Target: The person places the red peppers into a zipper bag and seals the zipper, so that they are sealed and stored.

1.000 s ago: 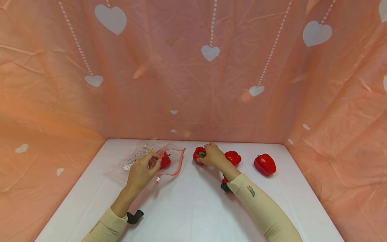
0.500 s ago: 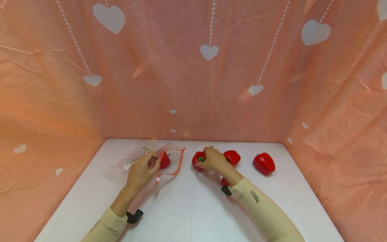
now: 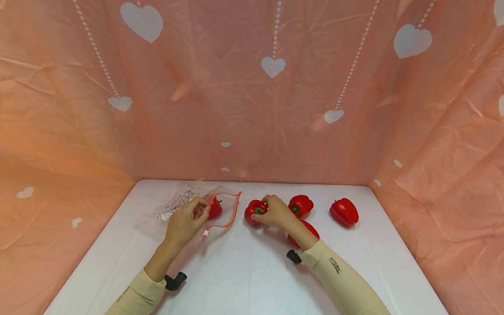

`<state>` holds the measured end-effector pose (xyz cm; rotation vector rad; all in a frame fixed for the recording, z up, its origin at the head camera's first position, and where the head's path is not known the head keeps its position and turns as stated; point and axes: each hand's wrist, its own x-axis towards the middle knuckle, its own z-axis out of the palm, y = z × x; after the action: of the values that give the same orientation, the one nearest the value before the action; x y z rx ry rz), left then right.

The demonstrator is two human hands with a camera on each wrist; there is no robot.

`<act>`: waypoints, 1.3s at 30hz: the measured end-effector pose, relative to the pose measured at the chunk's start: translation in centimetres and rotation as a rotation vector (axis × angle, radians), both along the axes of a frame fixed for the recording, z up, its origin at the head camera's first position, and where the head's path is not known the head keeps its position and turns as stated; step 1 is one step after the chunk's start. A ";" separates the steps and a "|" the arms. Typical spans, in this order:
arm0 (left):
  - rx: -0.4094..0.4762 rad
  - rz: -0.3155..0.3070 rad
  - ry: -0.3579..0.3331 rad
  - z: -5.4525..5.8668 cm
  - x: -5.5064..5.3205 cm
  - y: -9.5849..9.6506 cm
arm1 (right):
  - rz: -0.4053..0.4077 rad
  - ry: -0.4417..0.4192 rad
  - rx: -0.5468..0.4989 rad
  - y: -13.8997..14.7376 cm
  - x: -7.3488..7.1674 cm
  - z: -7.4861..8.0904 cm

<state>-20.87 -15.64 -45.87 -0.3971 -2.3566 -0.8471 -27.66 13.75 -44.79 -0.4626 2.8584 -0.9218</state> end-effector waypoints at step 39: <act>-0.030 -0.019 -0.011 -0.1 0.0 0.4 | -0.073 -0.064 -0.521 -5.3 2.3 -4.0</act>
<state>-20.88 -15.23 -45.96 -0.4292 -2.3814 -0.8255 -25.41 8.42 -48.74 -0.3590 2.5672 -1.6688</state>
